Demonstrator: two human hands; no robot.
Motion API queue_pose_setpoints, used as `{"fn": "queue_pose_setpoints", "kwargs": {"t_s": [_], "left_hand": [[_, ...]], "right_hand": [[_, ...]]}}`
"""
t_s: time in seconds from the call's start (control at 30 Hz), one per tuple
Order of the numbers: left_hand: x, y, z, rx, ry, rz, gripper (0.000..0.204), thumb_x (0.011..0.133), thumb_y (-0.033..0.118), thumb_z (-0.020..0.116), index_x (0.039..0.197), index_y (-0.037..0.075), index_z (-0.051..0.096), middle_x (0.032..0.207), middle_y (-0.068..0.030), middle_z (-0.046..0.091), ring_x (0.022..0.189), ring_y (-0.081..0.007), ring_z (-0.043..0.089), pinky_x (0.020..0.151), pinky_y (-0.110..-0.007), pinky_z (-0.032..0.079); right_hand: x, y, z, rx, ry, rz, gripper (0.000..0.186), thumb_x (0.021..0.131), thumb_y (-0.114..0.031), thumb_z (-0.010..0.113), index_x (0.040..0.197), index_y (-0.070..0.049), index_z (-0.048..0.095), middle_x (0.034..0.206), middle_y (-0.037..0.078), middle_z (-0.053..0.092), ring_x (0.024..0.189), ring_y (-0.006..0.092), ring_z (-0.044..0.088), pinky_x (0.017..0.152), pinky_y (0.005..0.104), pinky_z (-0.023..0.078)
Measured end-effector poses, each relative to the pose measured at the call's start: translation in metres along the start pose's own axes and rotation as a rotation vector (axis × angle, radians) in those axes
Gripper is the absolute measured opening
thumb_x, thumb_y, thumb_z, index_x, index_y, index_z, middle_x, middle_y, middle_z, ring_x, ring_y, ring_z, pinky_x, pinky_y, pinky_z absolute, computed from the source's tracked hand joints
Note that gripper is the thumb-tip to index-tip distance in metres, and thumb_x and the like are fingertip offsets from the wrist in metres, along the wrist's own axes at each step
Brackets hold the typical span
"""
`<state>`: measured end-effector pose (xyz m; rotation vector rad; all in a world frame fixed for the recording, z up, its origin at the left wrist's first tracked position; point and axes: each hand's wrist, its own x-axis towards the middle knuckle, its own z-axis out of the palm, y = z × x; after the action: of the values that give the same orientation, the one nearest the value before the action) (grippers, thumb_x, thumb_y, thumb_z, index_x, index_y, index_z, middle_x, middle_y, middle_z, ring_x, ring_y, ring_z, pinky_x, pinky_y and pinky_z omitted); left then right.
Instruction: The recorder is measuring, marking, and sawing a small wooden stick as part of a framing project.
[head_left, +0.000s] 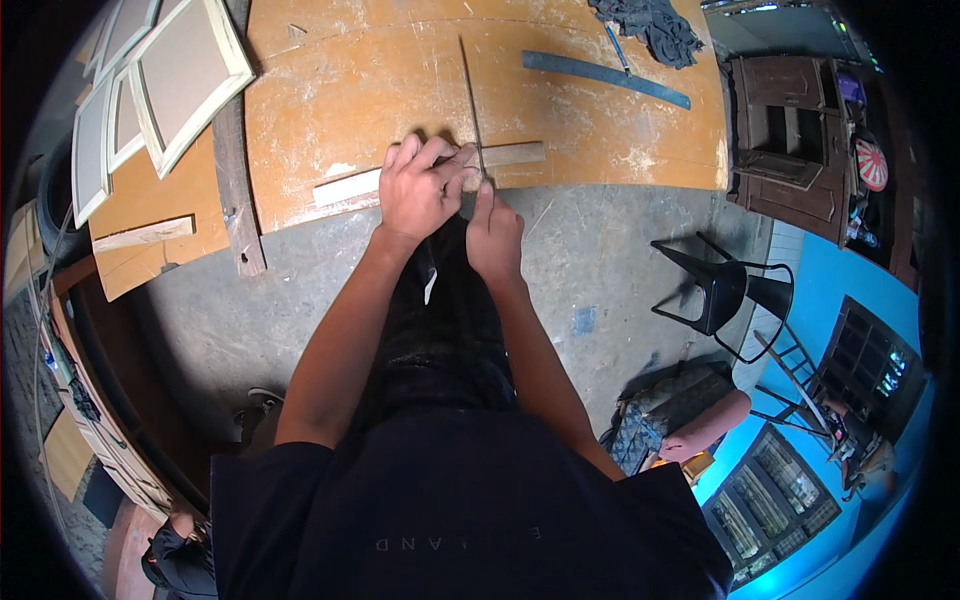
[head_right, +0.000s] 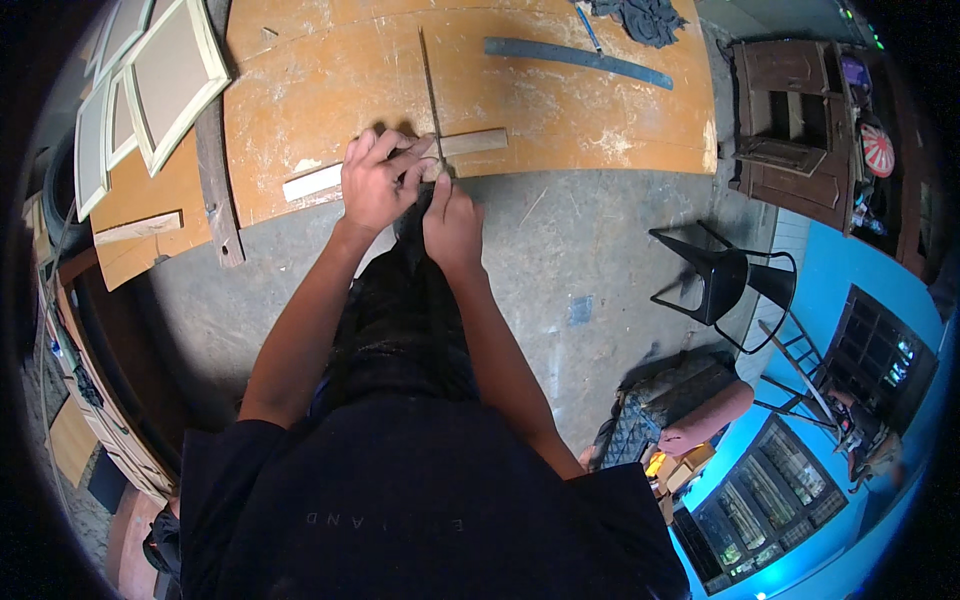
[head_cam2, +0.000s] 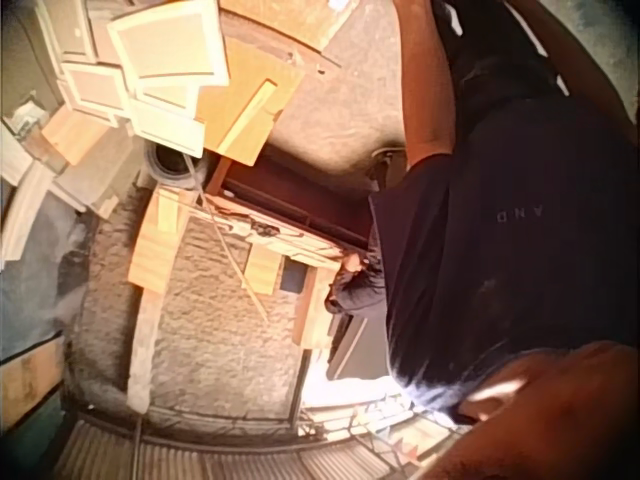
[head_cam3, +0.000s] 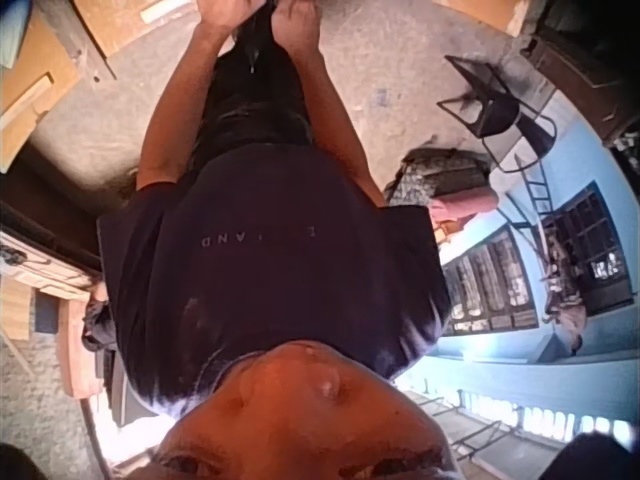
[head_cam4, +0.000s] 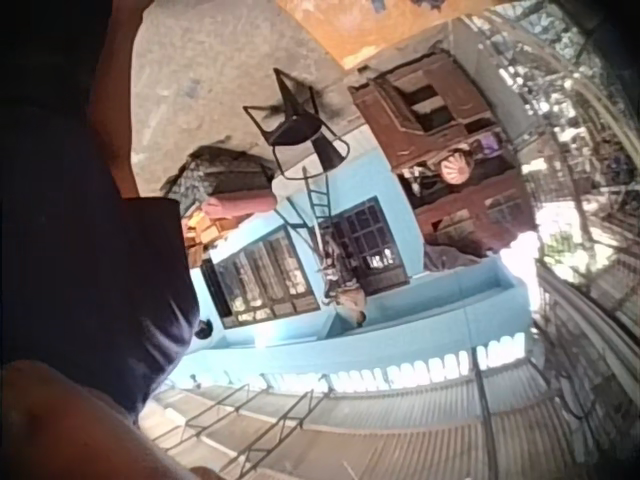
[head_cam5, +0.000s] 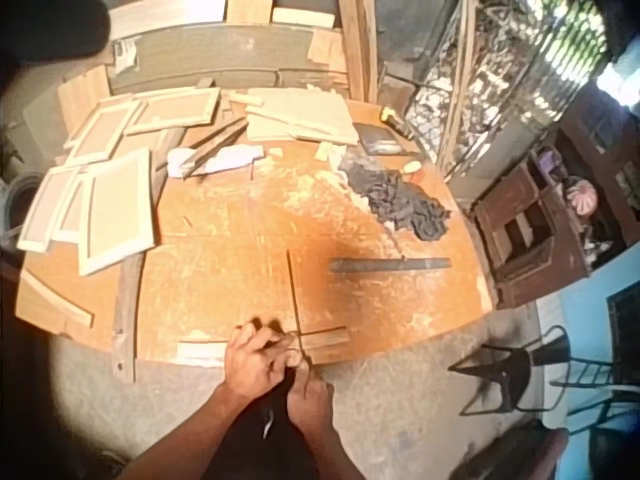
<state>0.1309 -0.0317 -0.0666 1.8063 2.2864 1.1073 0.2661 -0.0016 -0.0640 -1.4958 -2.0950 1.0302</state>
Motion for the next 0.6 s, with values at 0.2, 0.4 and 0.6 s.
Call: {"fn": "queue_pose_setpoints", "kwargs": {"t_s": [0.2,0.4,0.6], "left_hand": [[0.004,-0.003,0.000,0.049,0.025,-0.027,0.031,0.079,0.026,0.078,0.109,0.020,0.080,0.091,0.0053,0.061,0.088,-0.0193,0.053,0.077,-0.035,0.041],[0.005,-0.005,0.001,0.023,0.027,0.012,0.031,0.079,0.026,0.078,0.109,0.021,0.080,0.090,0.0058,0.061,0.088,-0.0195,0.052,0.077,-0.035,0.041],[0.004,-0.005,0.001,0.046,0.039,-0.006,0.031,0.079,0.026,0.078,0.109,0.021,0.080,0.090,0.0056,0.060,0.087,-0.0194,0.052,0.077,-0.035,0.041]], "right_hand": [[-0.098,0.033,-0.030,0.068,-0.110,0.172,0.046,0.108,-0.031,0.040,0.087,0.003,0.064,0.078,0.031,0.064,0.075,0.0532,0.062,0.064,0.0578,0.047],[-0.017,0.004,-0.009,0.024,-0.076,0.057,0.047,0.108,-0.032,0.040,0.089,0.003,0.064,0.078,0.031,0.064,0.075,0.0537,0.062,0.066,0.0589,0.047],[-0.061,0.023,-0.012,0.012,-0.076,0.139,0.049,0.108,-0.032,0.039,0.086,0.004,0.064,0.078,0.031,0.064,0.075,0.0536,0.062,0.066,0.0596,0.046]]}}
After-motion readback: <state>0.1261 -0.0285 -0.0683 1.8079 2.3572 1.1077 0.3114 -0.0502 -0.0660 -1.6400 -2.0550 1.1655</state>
